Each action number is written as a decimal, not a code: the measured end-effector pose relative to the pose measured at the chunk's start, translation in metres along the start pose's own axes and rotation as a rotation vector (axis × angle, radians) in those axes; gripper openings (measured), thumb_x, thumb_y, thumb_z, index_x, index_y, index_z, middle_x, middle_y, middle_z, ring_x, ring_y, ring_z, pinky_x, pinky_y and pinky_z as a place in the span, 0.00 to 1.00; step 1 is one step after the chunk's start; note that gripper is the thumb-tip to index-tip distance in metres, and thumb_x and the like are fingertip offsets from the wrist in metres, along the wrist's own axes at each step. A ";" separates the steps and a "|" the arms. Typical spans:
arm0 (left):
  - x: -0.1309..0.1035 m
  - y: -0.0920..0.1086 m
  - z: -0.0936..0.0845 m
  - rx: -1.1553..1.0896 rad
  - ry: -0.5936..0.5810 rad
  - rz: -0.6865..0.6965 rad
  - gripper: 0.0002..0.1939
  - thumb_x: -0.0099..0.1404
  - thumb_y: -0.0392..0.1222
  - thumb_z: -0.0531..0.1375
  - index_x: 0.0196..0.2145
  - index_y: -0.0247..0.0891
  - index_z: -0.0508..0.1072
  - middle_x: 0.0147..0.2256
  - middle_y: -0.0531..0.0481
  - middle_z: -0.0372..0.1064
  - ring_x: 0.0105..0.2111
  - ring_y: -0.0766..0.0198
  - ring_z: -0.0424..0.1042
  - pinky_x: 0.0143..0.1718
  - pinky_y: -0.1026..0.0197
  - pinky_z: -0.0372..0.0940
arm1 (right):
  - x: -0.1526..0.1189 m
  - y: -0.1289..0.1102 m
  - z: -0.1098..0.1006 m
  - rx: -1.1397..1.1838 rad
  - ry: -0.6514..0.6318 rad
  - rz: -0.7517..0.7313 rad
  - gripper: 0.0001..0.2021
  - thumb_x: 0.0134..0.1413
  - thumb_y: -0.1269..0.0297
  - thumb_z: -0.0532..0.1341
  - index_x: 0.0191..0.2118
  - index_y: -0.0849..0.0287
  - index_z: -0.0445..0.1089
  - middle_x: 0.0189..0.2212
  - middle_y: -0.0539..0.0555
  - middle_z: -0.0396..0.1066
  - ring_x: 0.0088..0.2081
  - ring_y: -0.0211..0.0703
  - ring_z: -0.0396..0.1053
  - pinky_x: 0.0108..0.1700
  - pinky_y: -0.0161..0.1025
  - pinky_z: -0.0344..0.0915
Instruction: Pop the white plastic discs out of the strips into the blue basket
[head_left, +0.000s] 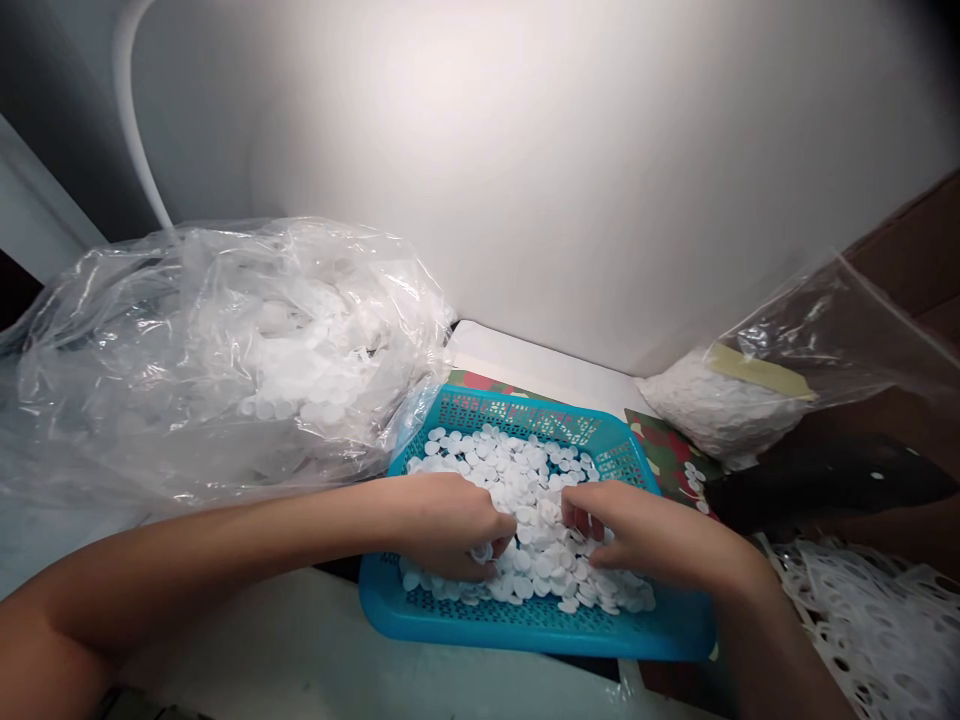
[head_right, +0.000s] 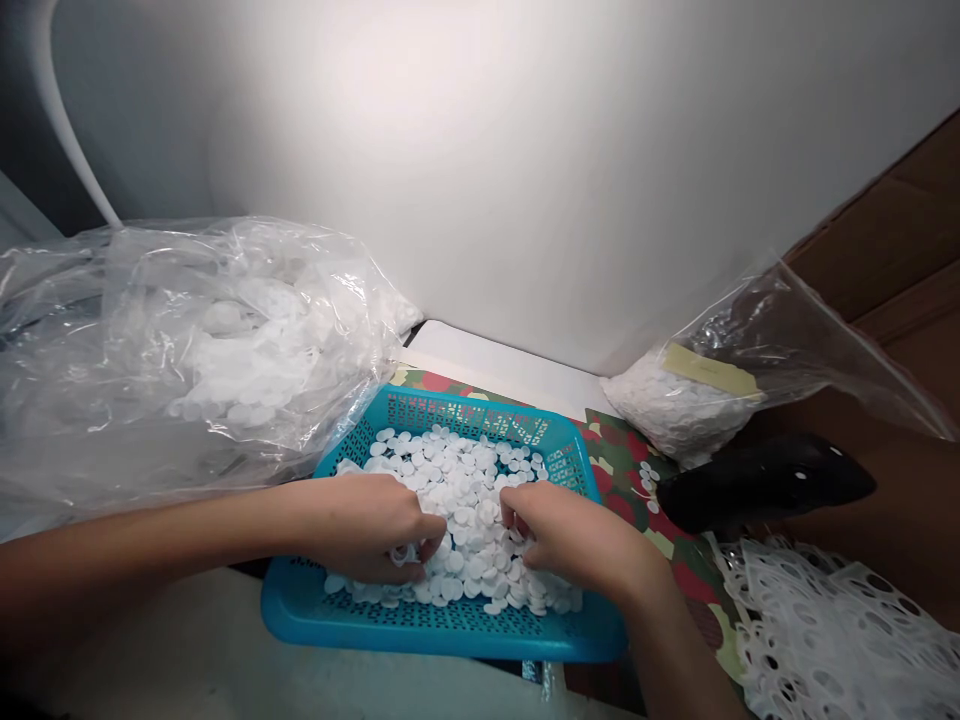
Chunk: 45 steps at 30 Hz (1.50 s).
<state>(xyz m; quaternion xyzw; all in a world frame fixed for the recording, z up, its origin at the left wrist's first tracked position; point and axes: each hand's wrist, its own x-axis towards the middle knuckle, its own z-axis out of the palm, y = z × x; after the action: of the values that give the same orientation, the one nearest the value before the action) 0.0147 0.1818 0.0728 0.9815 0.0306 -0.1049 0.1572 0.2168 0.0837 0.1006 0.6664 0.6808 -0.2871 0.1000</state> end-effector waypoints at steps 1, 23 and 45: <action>0.000 0.000 0.000 0.001 0.001 0.000 0.10 0.58 0.47 0.56 0.36 0.41 0.69 0.22 0.51 0.67 0.19 0.65 0.64 0.18 0.65 0.51 | 0.002 -0.001 0.000 -0.001 0.003 0.004 0.12 0.37 0.78 0.55 0.31 0.57 0.64 0.30 0.50 0.66 0.33 0.41 0.63 0.31 0.33 0.57; 0.001 -0.001 0.003 0.019 0.032 -0.005 0.10 0.59 0.46 0.55 0.36 0.41 0.68 0.24 0.50 0.69 0.20 0.63 0.66 0.18 0.63 0.51 | 0.007 0.014 -0.001 -0.018 0.162 -0.105 0.11 0.57 0.73 0.45 0.30 0.58 0.61 0.28 0.51 0.66 0.29 0.38 0.62 0.30 0.33 0.56; 0.001 -0.001 0.003 -0.013 0.025 -0.013 0.09 0.59 0.46 0.56 0.36 0.40 0.68 0.24 0.50 0.68 0.21 0.63 0.66 0.20 0.63 0.54 | 0.013 0.001 -0.017 0.075 0.639 -0.141 0.09 0.56 0.59 0.54 0.41 0.54 0.61 0.28 0.48 0.63 0.25 0.36 0.61 0.26 0.33 0.58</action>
<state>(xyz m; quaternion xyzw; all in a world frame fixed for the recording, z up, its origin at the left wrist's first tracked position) 0.0148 0.1816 0.0697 0.9814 0.0399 -0.0936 0.1626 0.2205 0.1031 0.1073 0.6772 0.7112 -0.0946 -0.1634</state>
